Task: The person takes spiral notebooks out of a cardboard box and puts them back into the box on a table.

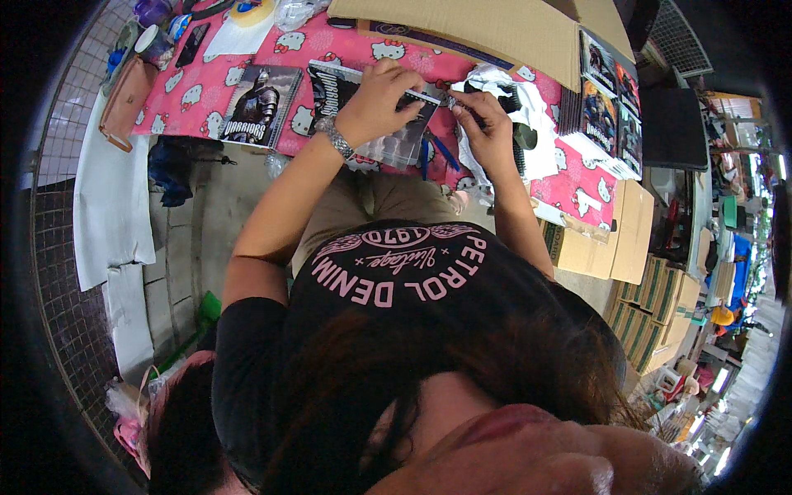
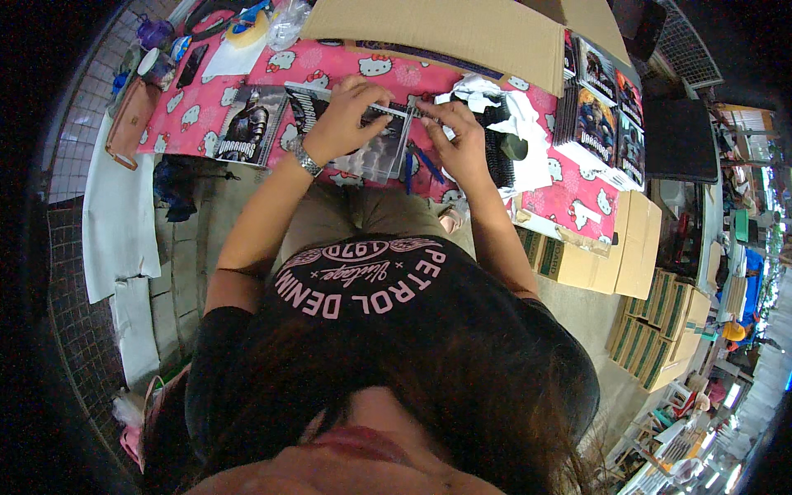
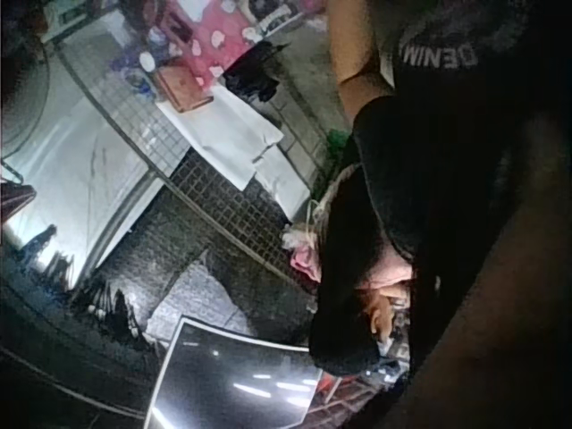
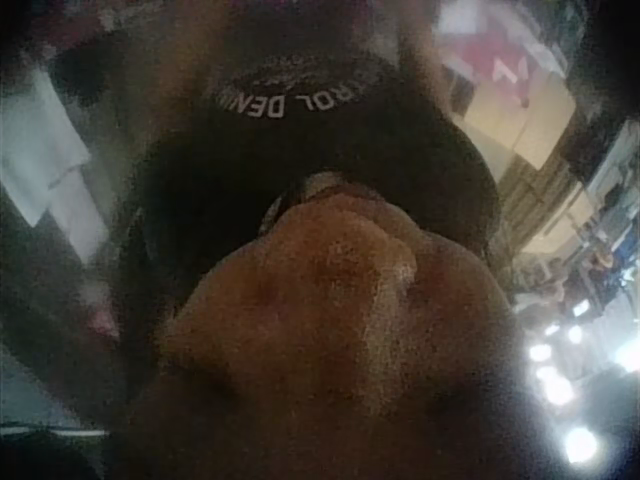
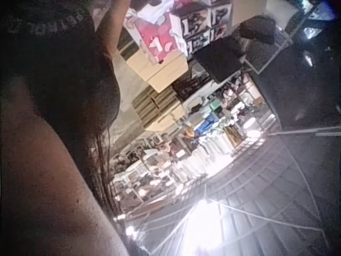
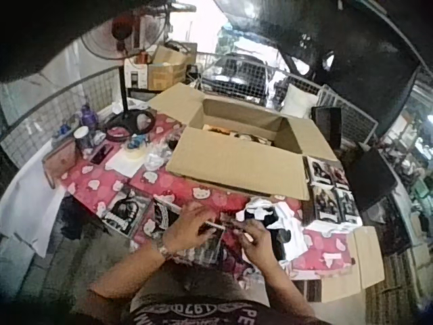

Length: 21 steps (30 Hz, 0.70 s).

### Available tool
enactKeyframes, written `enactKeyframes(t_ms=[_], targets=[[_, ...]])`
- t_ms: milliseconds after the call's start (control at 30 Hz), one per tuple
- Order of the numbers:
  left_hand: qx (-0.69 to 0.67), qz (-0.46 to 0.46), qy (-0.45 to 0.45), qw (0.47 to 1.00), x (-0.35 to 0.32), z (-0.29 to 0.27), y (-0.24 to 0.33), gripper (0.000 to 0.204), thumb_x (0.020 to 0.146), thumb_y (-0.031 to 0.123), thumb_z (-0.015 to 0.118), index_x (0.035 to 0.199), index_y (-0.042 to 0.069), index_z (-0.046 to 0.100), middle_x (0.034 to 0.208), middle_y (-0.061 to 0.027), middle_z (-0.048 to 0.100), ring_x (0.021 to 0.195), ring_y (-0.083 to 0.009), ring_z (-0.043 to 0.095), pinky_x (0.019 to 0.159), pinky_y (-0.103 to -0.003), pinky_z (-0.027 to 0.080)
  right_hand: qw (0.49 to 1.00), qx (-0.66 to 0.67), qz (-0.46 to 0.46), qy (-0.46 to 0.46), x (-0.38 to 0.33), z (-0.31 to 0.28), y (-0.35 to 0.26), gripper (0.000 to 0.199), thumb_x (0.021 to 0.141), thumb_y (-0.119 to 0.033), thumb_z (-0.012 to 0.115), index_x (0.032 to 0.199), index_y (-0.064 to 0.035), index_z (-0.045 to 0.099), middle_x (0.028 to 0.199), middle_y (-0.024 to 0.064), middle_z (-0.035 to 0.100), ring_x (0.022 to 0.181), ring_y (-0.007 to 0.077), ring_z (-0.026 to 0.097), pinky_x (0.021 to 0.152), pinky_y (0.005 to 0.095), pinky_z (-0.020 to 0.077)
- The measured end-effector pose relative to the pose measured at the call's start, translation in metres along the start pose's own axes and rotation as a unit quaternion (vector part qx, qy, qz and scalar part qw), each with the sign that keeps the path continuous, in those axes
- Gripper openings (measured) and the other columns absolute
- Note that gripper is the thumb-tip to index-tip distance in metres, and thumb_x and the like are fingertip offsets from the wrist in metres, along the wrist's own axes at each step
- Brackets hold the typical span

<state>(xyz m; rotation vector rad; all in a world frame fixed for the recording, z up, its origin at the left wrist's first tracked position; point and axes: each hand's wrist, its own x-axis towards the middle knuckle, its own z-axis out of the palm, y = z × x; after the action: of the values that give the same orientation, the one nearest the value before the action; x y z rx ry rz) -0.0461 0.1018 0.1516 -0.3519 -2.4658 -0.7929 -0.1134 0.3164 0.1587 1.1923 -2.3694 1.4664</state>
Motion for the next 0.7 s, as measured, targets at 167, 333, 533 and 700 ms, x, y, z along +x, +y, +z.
enactKeyframes(t_ms=[167, 333, 533, 700], targets=[[-0.008, -0.034, -0.033, 0.999, -0.005, 0.0, 0.007, 0.026, 0.079, 0.025, 0.071, 0.097, 0.011, 0.061, 0.096, -0.0054, 0.062, 0.098, -0.025, 0.054, 0.089, -0.04, 0.035, 1.0, 0.001, -0.004, -0.007, -0.003, 0.001, -0.007, 0.026, 0.079, 0.0, 0.067, 0.104, -0.0065, 0.07, 0.089, 0.0098, 0.059, 0.082, 0.022, 0.059, 0.075, 0.0302, 0.0482], [0.016, -0.016, -0.031, 0.999, -0.009, -0.001, 0.013, 0.025, 0.079, 0.023, 0.069, 0.101, 0.012, 0.064, 0.095, -0.0067, 0.065, 0.093, -0.0258, 0.058, 0.088, -0.039, 0.036, 1.0, 0.012, -0.008, -0.023, -0.011, 0.0, -0.004, 0.025, 0.08, 0.0, 0.067, 0.104, -0.0061, 0.069, 0.09, 0.0099, 0.057, 0.083, 0.0212, 0.059, 0.076, 0.0297, 0.0478], [0.09, 0.001, -0.022, 0.996, -0.014, 0.002, 0.032, 0.026, 0.08, 0.019, 0.065, 0.105, 0.011, 0.062, 0.097, -0.0094, 0.065, 0.095, -0.0266, 0.058, 0.09, -0.04, 0.039, 0.973, 0.172, 0.122, -0.089, -0.022, 0.001, -0.004, 0.027, 0.087, -0.002, 0.062, 0.114, -0.0025, 0.064, 0.085, 0.0102, 0.059, 0.079, 0.0212, 0.059, 0.075, 0.0283, 0.0474], [0.151, 0.044, -0.039, 0.987, -0.016, 0.007, 0.044, 0.031, 0.078, 0.014, 0.063, 0.108, 0.012, 0.059, 0.099, -0.0087, 0.063, 0.099, -0.0255, 0.058, 0.091, -0.04, 0.039, 0.993, 0.039, 0.062, -0.095, -0.019, -0.012, -0.024, 0.03, 0.088, -0.007, 0.062, 0.117, -0.0009, 0.056, 0.09, 0.0119, 0.062, 0.08, 0.0236, 0.063, 0.072, 0.0274, 0.0487]])
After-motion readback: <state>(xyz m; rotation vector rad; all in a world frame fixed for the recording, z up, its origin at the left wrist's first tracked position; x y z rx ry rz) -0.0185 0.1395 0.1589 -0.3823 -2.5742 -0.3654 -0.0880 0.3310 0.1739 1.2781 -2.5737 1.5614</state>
